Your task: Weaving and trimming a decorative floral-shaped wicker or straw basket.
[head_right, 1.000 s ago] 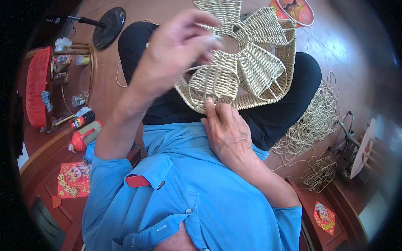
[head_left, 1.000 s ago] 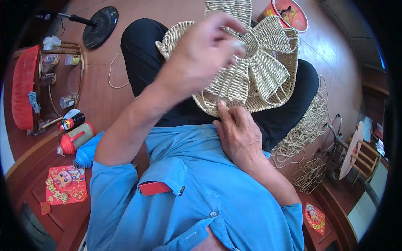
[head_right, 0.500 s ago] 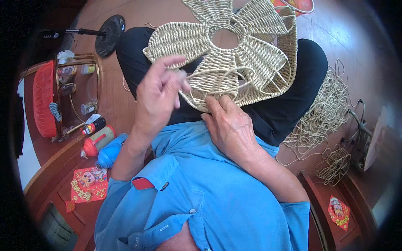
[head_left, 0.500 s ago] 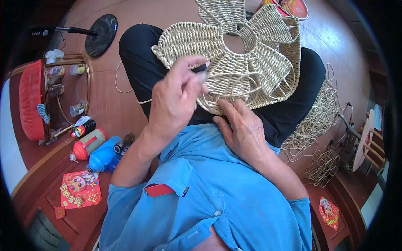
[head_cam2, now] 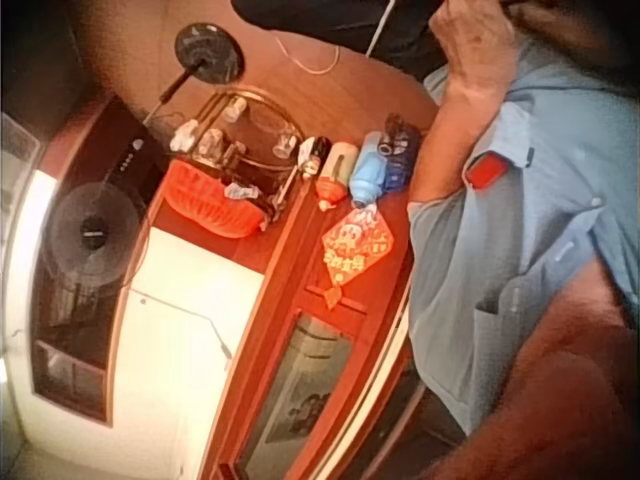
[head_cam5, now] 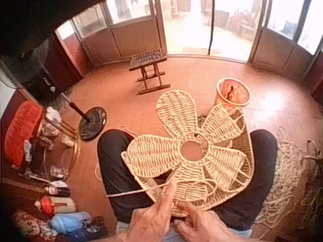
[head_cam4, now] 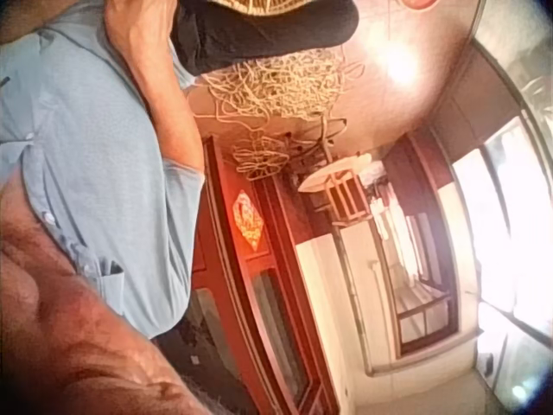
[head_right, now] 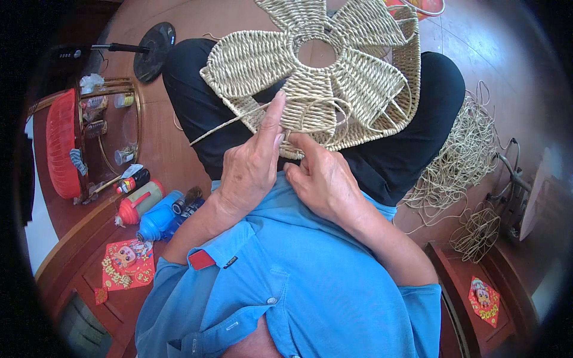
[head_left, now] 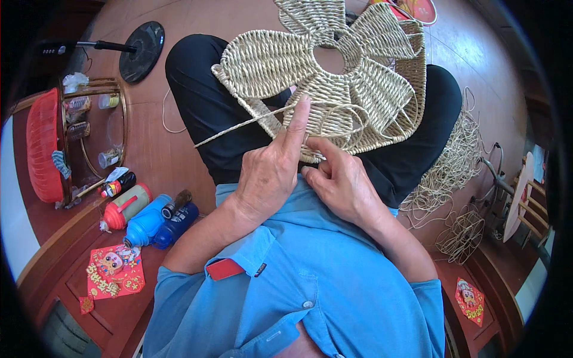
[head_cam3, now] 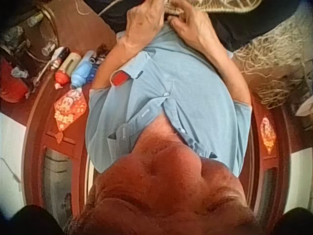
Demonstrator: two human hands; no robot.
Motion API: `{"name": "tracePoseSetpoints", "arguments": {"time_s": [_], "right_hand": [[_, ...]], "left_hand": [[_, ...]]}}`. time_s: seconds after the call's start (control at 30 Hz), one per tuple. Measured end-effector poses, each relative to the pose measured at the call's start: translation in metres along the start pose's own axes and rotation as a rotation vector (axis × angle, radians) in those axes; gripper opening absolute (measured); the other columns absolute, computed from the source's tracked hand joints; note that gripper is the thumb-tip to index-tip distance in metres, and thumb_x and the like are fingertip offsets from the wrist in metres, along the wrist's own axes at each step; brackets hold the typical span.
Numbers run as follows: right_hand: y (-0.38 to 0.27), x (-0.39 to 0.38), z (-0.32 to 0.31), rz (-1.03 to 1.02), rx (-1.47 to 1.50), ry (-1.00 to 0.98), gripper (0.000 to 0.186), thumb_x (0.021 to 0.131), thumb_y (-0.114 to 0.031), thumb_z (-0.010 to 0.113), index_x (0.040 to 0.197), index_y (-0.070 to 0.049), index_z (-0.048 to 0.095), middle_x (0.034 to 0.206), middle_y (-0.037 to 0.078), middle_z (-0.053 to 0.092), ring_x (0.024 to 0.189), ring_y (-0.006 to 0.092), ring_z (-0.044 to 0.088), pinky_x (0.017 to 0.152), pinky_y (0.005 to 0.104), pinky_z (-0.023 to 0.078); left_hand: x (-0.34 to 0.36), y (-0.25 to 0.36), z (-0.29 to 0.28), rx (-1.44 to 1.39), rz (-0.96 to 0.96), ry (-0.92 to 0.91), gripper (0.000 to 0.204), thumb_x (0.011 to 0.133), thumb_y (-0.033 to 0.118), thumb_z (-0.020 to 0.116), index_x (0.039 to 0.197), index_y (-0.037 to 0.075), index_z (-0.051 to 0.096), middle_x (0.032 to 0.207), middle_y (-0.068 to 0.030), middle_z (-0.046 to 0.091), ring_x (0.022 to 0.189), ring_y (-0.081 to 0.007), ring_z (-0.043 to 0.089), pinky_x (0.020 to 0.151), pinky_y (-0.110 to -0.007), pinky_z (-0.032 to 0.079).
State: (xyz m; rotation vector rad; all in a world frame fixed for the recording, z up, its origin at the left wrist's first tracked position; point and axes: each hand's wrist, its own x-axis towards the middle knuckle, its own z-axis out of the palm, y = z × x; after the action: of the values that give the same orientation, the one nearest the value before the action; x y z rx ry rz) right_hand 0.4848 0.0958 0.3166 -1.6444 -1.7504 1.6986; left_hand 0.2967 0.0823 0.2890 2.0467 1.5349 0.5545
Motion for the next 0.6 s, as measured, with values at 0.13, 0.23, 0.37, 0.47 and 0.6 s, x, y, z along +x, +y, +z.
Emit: {"name": "tracePoseSetpoints", "arguments": {"time_s": [0.13,0.23,0.37,0.47,0.6], "right_hand": [[0.009,0.0,-0.002,0.023,0.109,-0.04,0.052,0.095,-0.013,0.072,0.143,0.005,0.062,0.066,0.014,0.065,0.061,0.0255,0.068,0.065,0.0432,0.052],[0.015,0.001,-0.002,0.057,0.193,-0.096,0.054,0.096,-0.013,0.072,0.146,0.005,0.062,0.066,0.012,0.064,0.061,0.0191,0.064,0.065,0.0404,0.051],[0.017,-0.005,0.008,-0.017,0.127,-0.01,0.058,0.095,-0.011,0.074,0.149,0.004,0.06,0.068,0.014,0.067,0.061,0.0262,0.068,0.064,0.043,0.053],[0.016,-0.013,0.022,-0.124,-0.055,0.12,0.061,0.096,-0.011,0.076,0.152,0.002,0.056,0.071,0.017,0.071,0.061,0.0362,0.072,0.062,0.0475,0.057],[0.018,-0.015,0.029,-0.284,-0.183,0.259,0.057,0.099,-0.013,0.077,0.15,-0.001,0.057,0.07,0.016,0.07,0.061,0.0362,0.073,0.06,0.0472,0.059]], "left_hand": [[0.003,0.006,0.0,-0.113,-0.168,0.0,0.075,0.105,0.004,0.065,0.174,0.012,0.035,0.106,-0.0201,0.079,0.093,-0.0411,0.08,0.078,-0.05,0.063],[0.006,0.006,0.001,-0.166,-0.253,-0.008,0.076,0.105,0.003,0.065,0.174,0.015,0.036,0.104,-0.0194,0.079,0.093,-0.0408,0.08,0.079,-0.051,0.062],[0.004,0.008,0.005,-0.135,-0.181,0.093,0.076,0.102,-0.002,0.068,0.171,0.016,0.041,0.106,-0.0187,0.079,0.093,-0.0361,0.081,0.075,-0.046,0.063],[0.001,0.009,0.004,-0.069,-0.028,0.261,0.07,0.101,-0.004,0.069,0.165,0.013,0.046,0.111,-0.0157,0.079,0.085,-0.0245,0.079,0.068,-0.035,0.062],[-0.004,0.005,-0.013,-1.217,-0.613,0.095,0.051,0.103,-0.003,0.07,0.15,0.007,0.053,0.112,-0.0087,0.076,0.067,-0.0038,0.06,0.053,-0.02,0.048]]}}
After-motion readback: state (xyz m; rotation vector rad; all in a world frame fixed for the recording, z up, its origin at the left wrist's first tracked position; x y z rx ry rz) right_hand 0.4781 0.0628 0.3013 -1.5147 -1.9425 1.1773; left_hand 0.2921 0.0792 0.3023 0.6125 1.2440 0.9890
